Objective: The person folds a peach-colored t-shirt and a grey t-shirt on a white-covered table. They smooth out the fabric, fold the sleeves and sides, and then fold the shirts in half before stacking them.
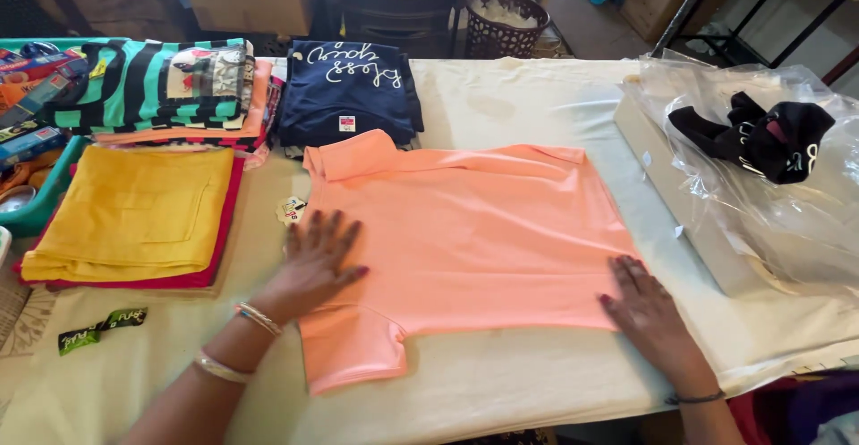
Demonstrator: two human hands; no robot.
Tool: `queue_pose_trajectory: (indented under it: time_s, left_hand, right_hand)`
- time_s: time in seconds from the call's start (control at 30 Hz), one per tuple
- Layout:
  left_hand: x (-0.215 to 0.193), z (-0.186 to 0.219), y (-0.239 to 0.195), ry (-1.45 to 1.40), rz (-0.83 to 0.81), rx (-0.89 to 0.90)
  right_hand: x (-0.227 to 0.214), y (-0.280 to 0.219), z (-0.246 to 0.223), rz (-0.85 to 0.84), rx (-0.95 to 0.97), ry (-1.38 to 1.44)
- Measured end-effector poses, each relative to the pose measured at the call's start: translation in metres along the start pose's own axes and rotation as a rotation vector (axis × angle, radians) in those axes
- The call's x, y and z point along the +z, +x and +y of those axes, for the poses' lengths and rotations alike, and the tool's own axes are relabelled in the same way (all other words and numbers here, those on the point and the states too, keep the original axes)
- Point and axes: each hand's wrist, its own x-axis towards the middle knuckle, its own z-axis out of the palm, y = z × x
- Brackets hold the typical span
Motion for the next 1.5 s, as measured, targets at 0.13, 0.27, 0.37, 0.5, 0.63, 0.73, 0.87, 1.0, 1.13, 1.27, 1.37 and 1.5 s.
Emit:
queue_pose_trajectory:
  time_s: [0.13, 0.27, 0.37, 0.5, 0.63, 0.73, 0.87, 1.0, 1.13, 1.27, 1.37, 1.5]
  left_hand:
    - [-0.039, -0.026, 0.006, 0.033, -0.529, -0.293]
    - [-0.059, -0.045, -0.02, 0.184, -0.511, -0.243]
    - [-0.112, -0.029, -0.039, -0.297, -0.548, -0.098]
    - [-0.129, -0.003, -0.056, -0.542, -0.564, 0.023]
    - [-0.105, 0.008, -0.074, -0.497, -0.296, 0.074]
    - [-0.101, 0.012, -0.074, -0.445, -0.173, 0.072]
    - [-0.105, 0.0, -0.055, -0.589, -0.204, -0.008]
    - [-0.051, -0.063, -0.033, -1.042, -0.184, -0.248]
    - [-0.007, -0.092, -0.008, -1.432, -0.212, -0.552]
    - [-0.032, -0.071, 0.0, -1.42, -0.331, -0.81]
    - [-0.06, -0.056, 0.001, -1.354, -0.372, -0.667]
    - [-0.044, -0.056, -0.01, -1.22, -0.348, -0.474]
  right_hand:
    - [-0.014, -0.002, -0.005, -0.032, 0.46, 0.326]
    - [-0.053, 0.003, -0.018, 0.087, 0.472, 0.349]
    - [-0.068, -0.005, -0.013, -0.157, 0.418, 0.906]
    - [-0.055, -0.017, 0.01, -0.176, 0.402, 0.965]
    - [-0.047, -0.014, 0.025, -0.164, 0.405, 0.923]
    - [-0.039, -0.007, 0.036, -0.139, 0.407, 0.85]
    - [-0.023, 0.005, 0.063, -0.185, 0.538, 0.91]
    - [-0.007, 0.04, 0.088, -0.18, 0.636, 1.03]
    - [0.024, 0.063, 0.094, -0.1, 0.771, 1.216]
    - [0.003, 0.07, 0.078, -0.101, 0.907, 1.374]
    - [0.01, 0.059, 0.081, -0.252, 0.881, 1.243]
    - [0.008, 0.065, 0.073, -0.099, 0.77, 1.275]
